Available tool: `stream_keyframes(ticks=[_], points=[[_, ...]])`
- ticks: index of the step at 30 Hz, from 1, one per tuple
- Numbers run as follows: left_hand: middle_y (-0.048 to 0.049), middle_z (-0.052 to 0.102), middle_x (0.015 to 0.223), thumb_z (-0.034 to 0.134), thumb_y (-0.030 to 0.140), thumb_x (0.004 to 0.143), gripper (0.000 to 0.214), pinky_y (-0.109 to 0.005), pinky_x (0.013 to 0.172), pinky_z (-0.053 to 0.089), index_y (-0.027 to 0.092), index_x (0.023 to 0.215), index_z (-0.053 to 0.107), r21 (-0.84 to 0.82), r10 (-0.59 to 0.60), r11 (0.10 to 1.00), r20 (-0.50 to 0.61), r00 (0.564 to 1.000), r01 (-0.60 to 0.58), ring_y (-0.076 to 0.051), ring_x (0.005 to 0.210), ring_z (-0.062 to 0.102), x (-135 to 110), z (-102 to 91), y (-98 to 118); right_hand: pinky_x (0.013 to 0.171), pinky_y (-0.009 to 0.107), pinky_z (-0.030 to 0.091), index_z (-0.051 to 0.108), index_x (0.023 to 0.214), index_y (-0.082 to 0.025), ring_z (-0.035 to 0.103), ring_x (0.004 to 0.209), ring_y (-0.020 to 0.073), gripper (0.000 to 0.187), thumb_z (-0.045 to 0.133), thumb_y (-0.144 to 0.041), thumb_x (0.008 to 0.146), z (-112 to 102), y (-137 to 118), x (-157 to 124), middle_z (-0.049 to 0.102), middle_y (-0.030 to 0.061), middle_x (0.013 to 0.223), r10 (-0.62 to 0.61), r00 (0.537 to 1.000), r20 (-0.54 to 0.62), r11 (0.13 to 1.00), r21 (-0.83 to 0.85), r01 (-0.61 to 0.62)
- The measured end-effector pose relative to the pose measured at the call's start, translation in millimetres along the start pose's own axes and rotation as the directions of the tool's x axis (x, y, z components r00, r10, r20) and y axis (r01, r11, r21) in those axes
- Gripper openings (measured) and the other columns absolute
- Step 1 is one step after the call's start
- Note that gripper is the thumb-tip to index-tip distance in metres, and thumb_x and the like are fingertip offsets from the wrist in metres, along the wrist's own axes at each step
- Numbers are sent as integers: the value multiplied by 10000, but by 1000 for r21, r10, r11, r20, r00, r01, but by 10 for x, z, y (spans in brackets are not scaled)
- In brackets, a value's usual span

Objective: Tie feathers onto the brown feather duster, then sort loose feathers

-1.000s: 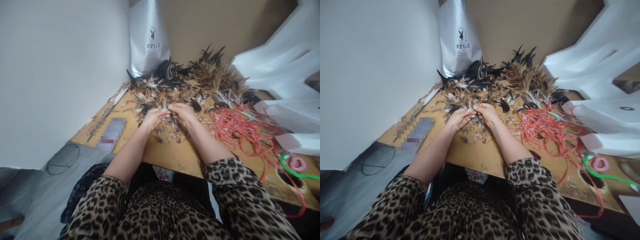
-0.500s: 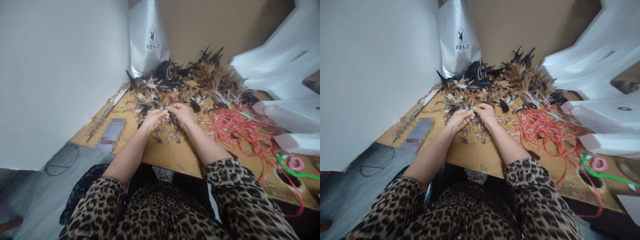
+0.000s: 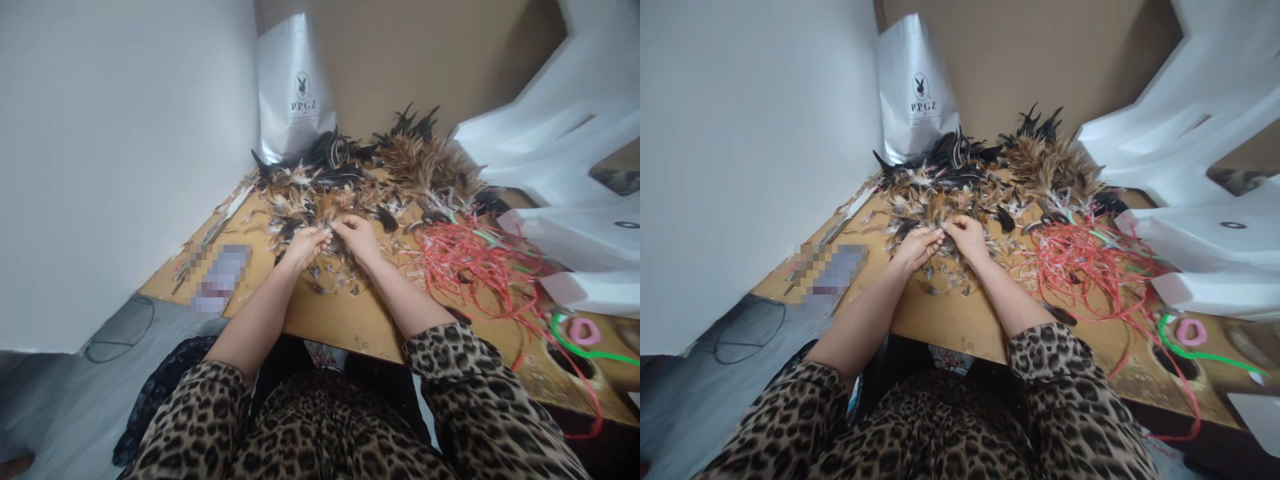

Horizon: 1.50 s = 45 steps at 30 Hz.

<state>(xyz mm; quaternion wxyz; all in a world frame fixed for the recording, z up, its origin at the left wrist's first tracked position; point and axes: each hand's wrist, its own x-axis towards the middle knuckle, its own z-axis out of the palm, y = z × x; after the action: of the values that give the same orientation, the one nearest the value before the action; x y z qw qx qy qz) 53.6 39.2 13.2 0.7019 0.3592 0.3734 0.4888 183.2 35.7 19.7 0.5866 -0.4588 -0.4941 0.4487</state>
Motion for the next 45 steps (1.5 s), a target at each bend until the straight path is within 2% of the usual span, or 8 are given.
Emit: stream_keyframes(ticks=[4, 10, 17, 23, 30, 34, 40, 45], points=[[-39, 642, 600, 717, 169, 671, 119, -144, 478, 408, 75, 688, 647, 80, 37, 996, 16, 999, -39, -48, 503, 554, -4, 9, 7, 605, 221, 414, 627, 629, -171, 515, 578, 93, 237, 729, -377, 572, 4, 0, 2, 607, -25, 611, 64, 997, 38, 997, 36, -65], [-72, 684, 693, 743, 278, 643, 232, -158, 480, 417, 80, 731, 663, 121, 31, 992, 115, 993, -45, -81, 554, 604, 7, -19, -8, 537, 210, 354, 607, 609, -162, 448, 526, 72, 296, 758, -407, 537, -28, 32, 35, 556, -45, 573, 47, 999, 16, 998, 34, -48], [-23, 593, 494, 707, 353, 665, 265, -167, 434, 381, 94, 634, 659, 233, 49, 967, 225, 973, -103, -53, 415, 507, 2, -76, 15, 524, 223, 340, 604, 629, -163, 430, 497, 73, 303, 760, -414, 560, -127, -27, 51, 538, -43, 534, 105, 975, 198, 992, 47, -116], [-62, 660, 598, 653, 305, 696, 212, -210, 484, 441, 95, 682, 675, 347, 130, 917, 206, 970, -196, -94, 483, 569, 50, -70, -46, 504, 225, 326, 509, 536, -167, 415, 503, 83, 370, 739, -456, 563, -136, -54, 50, 484, -46, 500, 44, 986, 161, 989, -146, -21], [-51, 658, 607, 633, 282, 700, 183, -218, 500, 455, 102, 699, 664, 356, 143, 913, 177, 974, -199, -103, 499, 581, 69, -66, -81, 447, 209, 247, 377, 506, -184, 322, 469, 61, 448, 730, -451, 574, -79, 76, 54, 394, -65, 470, 1, 1000, 28, 982, -190, 4], [-36, 626, 557, 622, 297, 712, 206, -220, 500, 443, 104, 647, 653, 394, 119, 902, 171, 978, -179, -87, 461, 544, 58, -79, -60, 456, 217, 279, 433, 511, -179, 371, 474, 74, 427, 731, -480, 565, -75, 68, 44, 437, -51, 479, 55, 998, 38, 989, -142, -49], [-21, 600, 521, 667, 324, 691, 229, -212, 470, 398, 111, 609, 650, 405, 119, 899, 140, 983, -166, -75, 434, 504, 36, -84, -14, 472, 229, 317, 552, 586, -170, 413, 470, 85, 403, 735, -527, 539, -66, -58, 22, 493, -36, 488, 170, 976, 137, 985, -33, -167], [-22, 625, 595, 717, 326, 655, 226, -180, 456, 384, 110, 705, 675, 182, 159, 971, -5, 987, -156, -54, 469, 507, 48, -91, 38, 460, 213, 276, 658, 749, -157, 360, 442, 56, 365, 727, -463, 562, -288, -307, 128, 510, -50, 494, 155, 984, 87, 987, -58, -151]])
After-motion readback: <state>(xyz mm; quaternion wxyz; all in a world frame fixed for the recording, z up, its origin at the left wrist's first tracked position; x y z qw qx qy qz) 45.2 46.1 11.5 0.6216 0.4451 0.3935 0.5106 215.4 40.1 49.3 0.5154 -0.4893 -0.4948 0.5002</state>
